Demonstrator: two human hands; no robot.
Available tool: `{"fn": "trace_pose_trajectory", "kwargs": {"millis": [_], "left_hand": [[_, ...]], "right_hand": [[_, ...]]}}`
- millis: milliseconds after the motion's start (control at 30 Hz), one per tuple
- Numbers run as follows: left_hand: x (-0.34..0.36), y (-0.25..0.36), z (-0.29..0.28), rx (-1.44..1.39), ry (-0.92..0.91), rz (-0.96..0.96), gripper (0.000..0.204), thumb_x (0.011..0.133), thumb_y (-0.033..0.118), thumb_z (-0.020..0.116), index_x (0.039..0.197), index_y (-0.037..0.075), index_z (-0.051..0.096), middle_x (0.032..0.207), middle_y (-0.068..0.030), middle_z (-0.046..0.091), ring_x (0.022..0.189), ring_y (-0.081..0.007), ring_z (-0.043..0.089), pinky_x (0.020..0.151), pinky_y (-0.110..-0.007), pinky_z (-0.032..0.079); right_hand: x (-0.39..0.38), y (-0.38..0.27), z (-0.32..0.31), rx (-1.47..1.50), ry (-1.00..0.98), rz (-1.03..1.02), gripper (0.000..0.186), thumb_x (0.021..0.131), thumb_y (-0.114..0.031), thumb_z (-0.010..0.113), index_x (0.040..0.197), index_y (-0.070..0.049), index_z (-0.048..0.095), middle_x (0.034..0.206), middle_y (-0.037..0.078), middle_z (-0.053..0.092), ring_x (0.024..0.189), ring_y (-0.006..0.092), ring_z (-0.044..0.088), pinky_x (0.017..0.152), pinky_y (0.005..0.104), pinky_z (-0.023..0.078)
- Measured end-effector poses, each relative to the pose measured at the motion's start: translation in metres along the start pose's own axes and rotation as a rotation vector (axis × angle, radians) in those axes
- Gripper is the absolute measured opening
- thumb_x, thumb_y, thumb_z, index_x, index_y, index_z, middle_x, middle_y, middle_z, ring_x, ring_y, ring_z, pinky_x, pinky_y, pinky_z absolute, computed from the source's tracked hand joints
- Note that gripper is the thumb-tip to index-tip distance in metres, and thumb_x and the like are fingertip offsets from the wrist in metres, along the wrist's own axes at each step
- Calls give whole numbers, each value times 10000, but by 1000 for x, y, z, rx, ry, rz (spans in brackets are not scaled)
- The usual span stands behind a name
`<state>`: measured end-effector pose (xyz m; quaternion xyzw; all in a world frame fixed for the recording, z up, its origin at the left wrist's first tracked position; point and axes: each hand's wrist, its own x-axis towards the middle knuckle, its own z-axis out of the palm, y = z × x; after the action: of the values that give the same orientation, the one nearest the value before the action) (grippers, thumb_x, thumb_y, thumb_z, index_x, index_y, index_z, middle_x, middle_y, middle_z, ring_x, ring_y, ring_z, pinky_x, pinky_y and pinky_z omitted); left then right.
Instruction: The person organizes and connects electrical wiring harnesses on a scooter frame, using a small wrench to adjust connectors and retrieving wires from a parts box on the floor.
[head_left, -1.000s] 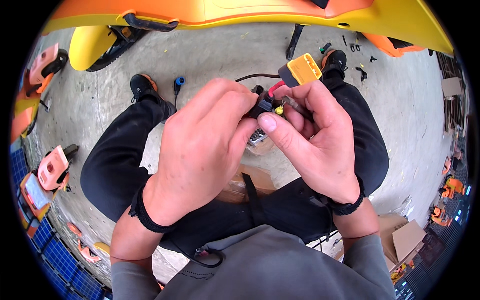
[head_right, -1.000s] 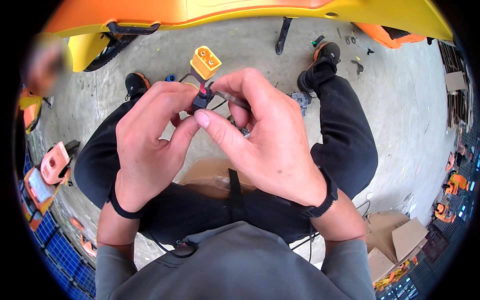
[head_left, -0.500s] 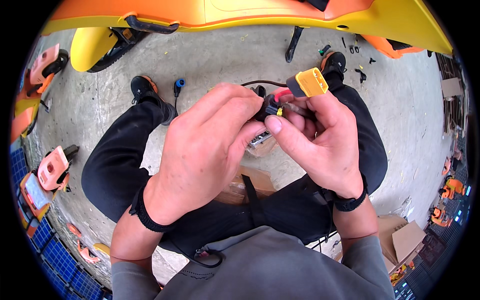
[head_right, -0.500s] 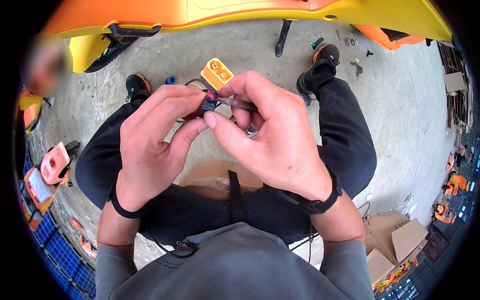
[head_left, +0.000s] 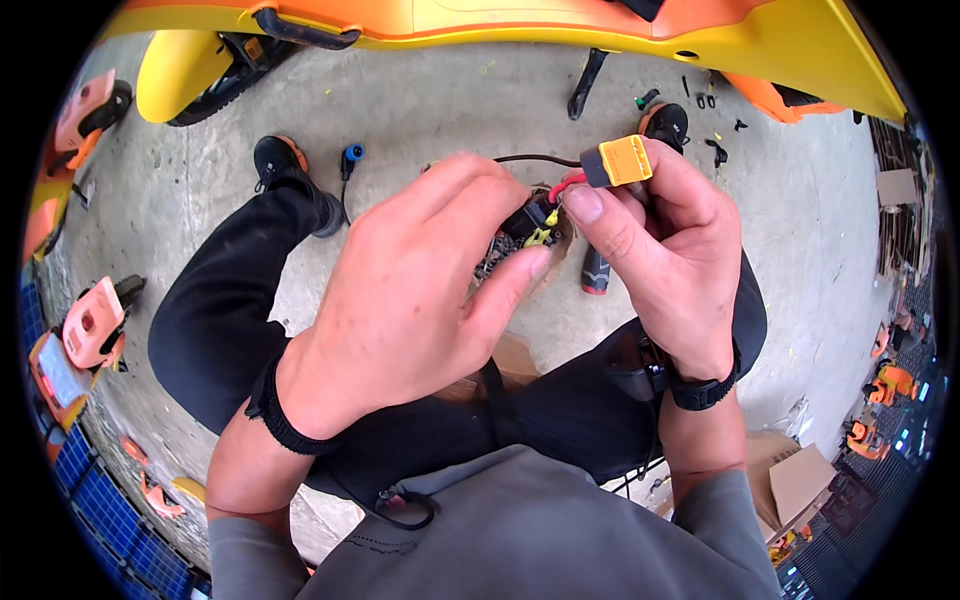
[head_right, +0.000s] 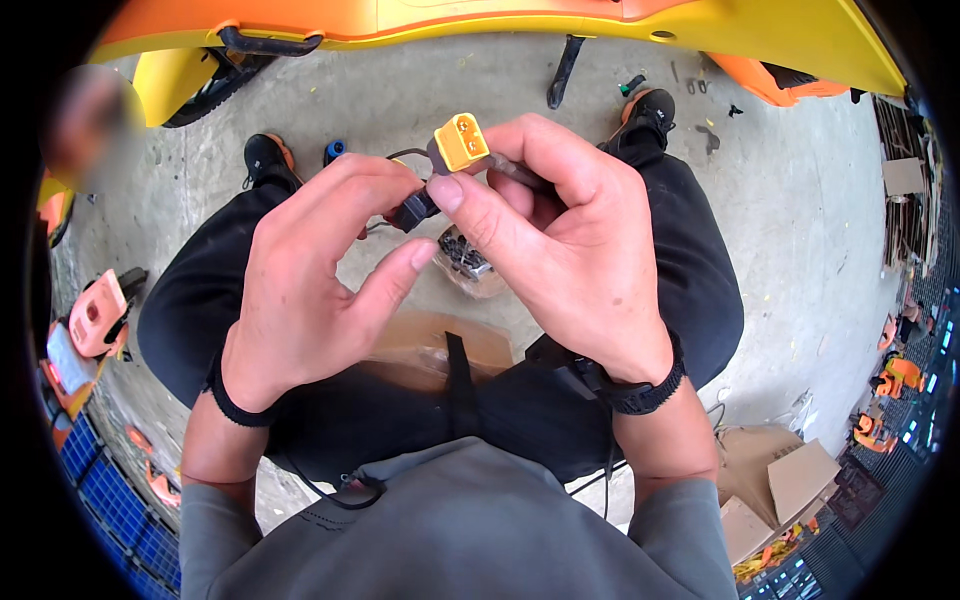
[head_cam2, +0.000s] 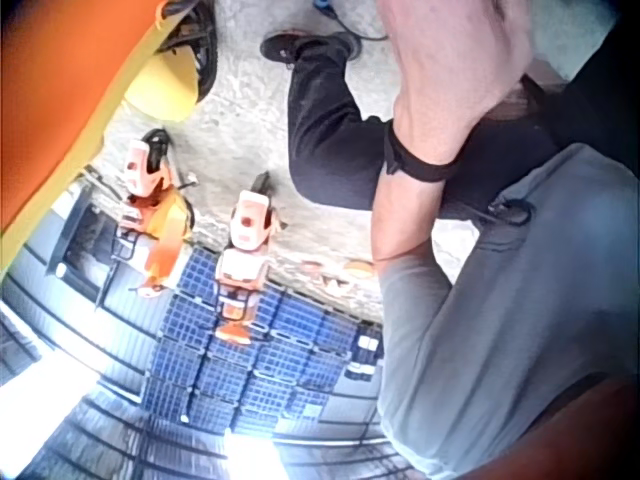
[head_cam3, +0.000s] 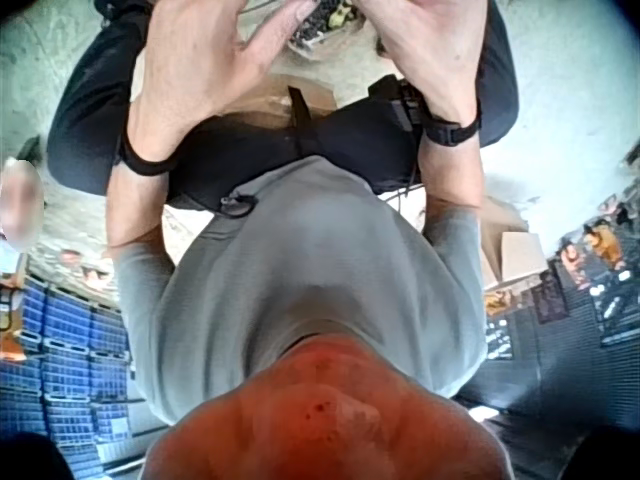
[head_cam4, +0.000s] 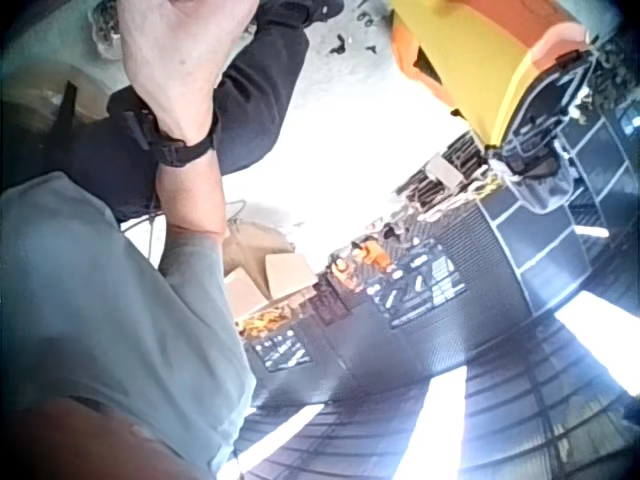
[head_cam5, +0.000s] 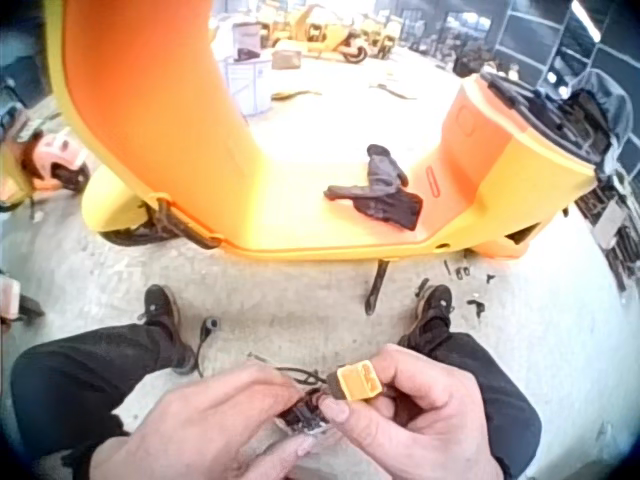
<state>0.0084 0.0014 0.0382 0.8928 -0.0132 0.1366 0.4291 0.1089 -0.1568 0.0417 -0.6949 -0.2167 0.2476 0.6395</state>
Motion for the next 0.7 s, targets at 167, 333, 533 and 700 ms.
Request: {"fn": "trace_pose_trajectory", "kwargs": {"millis": [167, 333, 533, 700], "left_hand": [[0, -4, 2, 95, 8, 18, 238, 723, -17, 736, 931, -8, 622, 875, -110, 627, 712, -244, 614, 619, -292, 507], [0, -3, 2, 82, 55, 60, 225, 716, -32, 740, 907, -18, 621, 880, -115, 633, 716, -232, 622, 601, -278, 510], [3, -2, 0, 55, 108, 102, 217, 719, -28, 746, 896, -29, 620, 910, -129, 639, 723, -229, 625, 602, -279, 514], [4, 0, 1, 19, 125, 88, 217, 724, -11, 748, 899, -28, 622, 908, -134, 637, 730, -241, 621, 614, -284, 512]], "right_hand": [[-3, -6, 0, -60, -70, 73, 160, 849, -95, 719, 938, 7, 634, 793, -25, 614, 706, 30, 506, 617, 181, 398], [-2, -3, 5, 126, 23, 56, 161, 865, -128, 723, 921, 3, 648, 761, -44, 603, 632, -3, 465, 557, 145, 359], [-1, 3, 1, 539, -93, 210, 181, 961, -153, 553, 971, 20, 605, 679, -23, 501, 536, 27, 314, 468, 195, 261], [0, 9, -1, 685, -112, 237, 152, 938, -182, 621, 947, -31, 612, 799, -16, 602, 549, 9, 360, 479, 184, 280]]}}
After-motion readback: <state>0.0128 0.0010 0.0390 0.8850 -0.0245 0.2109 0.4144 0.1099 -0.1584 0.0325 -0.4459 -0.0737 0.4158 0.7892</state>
